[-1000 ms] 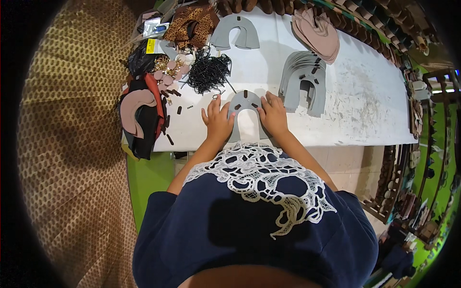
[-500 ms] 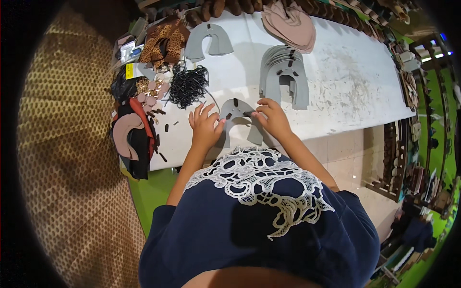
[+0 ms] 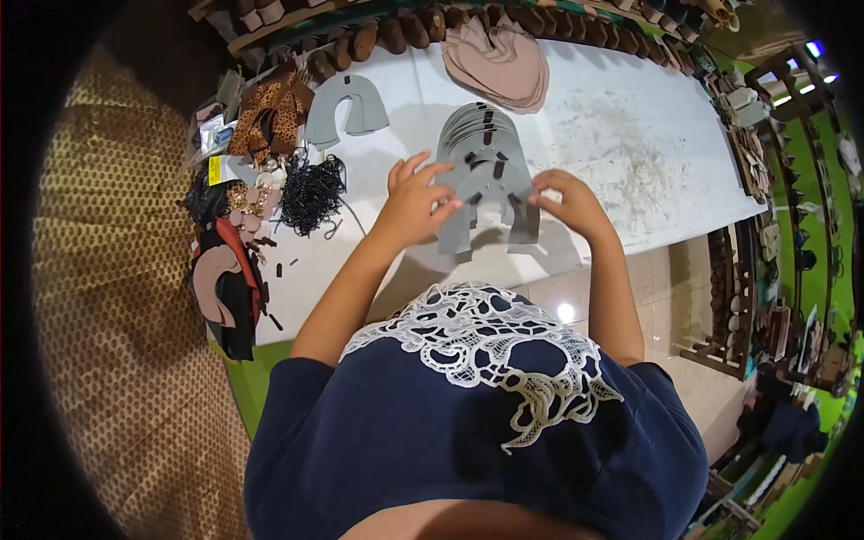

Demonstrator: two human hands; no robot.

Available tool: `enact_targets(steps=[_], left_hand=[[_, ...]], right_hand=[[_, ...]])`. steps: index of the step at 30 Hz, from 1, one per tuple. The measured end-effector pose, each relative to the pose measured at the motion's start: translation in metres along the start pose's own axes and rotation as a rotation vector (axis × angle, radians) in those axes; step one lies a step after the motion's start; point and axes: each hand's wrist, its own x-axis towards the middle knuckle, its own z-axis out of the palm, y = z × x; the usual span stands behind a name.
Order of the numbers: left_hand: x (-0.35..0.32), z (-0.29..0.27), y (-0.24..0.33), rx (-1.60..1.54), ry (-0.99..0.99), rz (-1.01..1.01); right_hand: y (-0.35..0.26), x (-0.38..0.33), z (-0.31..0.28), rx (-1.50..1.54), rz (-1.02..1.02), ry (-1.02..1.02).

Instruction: The person is assembling shoe upper components by placing small black pieces onto a U-shaped template.

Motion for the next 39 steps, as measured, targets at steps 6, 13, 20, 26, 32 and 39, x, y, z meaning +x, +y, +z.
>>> enact_targets(steps=[6,13,20,26,32,39], left_hand=[[0.048,0.052,-0.038,0.162,0.103,-0.145],[0.031,0.077,0.001,0.29,0.229,-0.169],[0.033,0.11,-0.007,0.353,0.072,-0.073],[0.036,0.122,-0.009,0.385,0.073,-0.142],[0.036,0.118,-0.008,0.371,0.064,-0.156],[0.022,0.096,-0.016,0.156,-0.022,-0.089]], right_hand=[[0.062,0.062,0.017,-0.134,0.006,0.203],[0.053,0.043,0.061,-0.486,-0.286,0.488],[0.058,0.039,0.081,-0.685,-0.203,0.23],[0.064,0.046,0.088,-0.701,-0.16,0.234],[0.062,0.047,0.087,-0.699,-0.156,0.218],[0.071,0.046,0.084,-0.624,-0.188,0.225]])
